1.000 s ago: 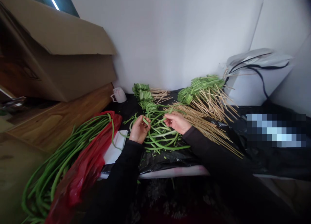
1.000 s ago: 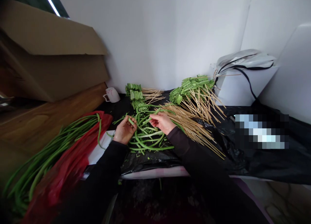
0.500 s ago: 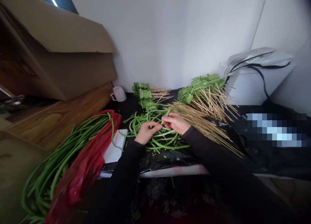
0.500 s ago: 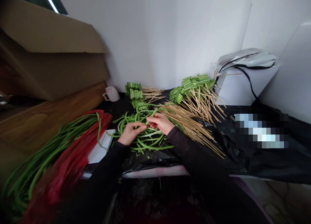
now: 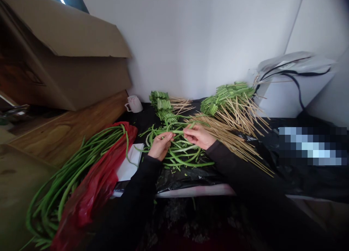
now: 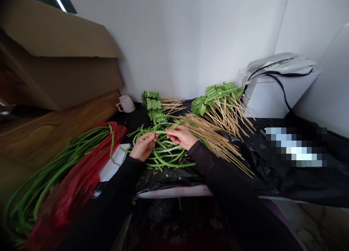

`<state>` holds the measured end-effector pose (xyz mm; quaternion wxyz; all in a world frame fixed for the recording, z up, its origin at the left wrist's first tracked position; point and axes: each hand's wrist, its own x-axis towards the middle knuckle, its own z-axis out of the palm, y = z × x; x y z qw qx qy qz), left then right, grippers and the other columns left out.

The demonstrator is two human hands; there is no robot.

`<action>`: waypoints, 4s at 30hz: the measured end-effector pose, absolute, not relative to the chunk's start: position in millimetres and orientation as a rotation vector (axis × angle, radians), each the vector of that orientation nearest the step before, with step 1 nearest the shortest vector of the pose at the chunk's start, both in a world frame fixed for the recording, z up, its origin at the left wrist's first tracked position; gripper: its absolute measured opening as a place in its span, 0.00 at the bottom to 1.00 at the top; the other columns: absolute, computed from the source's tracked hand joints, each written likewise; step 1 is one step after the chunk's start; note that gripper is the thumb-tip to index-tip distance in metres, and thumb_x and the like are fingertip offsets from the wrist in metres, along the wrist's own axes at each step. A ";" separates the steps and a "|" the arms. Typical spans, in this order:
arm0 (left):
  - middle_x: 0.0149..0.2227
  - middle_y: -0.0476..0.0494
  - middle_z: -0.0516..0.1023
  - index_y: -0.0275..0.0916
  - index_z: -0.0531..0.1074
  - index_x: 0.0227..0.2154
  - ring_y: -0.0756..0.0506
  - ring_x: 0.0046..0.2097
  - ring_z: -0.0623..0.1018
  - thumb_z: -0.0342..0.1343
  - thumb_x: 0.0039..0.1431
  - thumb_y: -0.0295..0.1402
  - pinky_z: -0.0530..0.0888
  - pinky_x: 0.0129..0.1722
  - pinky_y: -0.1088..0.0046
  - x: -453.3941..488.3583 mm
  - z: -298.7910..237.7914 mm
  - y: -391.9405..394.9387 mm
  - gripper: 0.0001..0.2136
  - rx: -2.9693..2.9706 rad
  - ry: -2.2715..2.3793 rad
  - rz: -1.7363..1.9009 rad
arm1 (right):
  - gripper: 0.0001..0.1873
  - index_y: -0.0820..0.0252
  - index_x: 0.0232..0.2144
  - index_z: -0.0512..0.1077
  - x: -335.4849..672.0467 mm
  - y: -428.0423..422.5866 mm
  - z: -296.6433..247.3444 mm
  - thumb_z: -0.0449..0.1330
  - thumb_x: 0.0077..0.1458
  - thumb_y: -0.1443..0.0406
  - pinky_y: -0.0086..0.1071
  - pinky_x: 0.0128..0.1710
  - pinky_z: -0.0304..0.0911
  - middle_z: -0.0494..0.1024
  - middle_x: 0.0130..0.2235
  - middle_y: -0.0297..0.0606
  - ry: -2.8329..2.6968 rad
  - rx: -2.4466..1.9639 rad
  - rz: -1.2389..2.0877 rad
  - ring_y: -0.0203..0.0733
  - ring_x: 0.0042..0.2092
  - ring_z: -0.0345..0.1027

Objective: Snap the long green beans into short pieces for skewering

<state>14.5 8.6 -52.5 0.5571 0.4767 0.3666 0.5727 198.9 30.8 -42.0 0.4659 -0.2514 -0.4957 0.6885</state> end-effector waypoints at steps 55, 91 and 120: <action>0.24 0.48 0.74 0.35 0.78 0.26 0.58 0.18 0.53 0.68 0.42 0.45 0.47 0.17 0.77 17.0 -51.4 4.9 0.17 1.229 0.916 1.422 | 0.16 0.63 0.25 0.72 188.3 28.7 -56.3 0.70 0.41 0.57 0.25 0.19 0.53 0.78 0.23 0.38 -1.195 -0.664 1.694 0.30 0.20 0.62; 0.18 0.54 0.62 0.39 0.65 0.25 0.55 0.15 0.54 0.54 0.51 0.47 0.48 0.15 0.76 17.2 -40.1 0.8 0.15 1.229 0.876 1.302 | 0.16 0.60 0.37 0.77 197.5 30.3 -50.2 0.62 0.52 0.54 0.25 0.24 0.62 0.79 0.38 0.41 -1.251 -0.559 1.798 0.34 0.30 0.69; 0.18 0.50 0.65 0.34 0.80 0.28 0.56 0.16 0.53 0.48 0.56 0.57 0.48 0.17 0.76 18.2 -47.1 -2.9 0.29 1.396 0.996 1.230 | 0.15 0.61 0.26 0.72 202.6 30.5 -44.2 0.69 0.45 0.56 0.24 0.19 0.54 0.73 0.23 0.30 -1.153 -0.588 1.740 0.28 0.20 0.61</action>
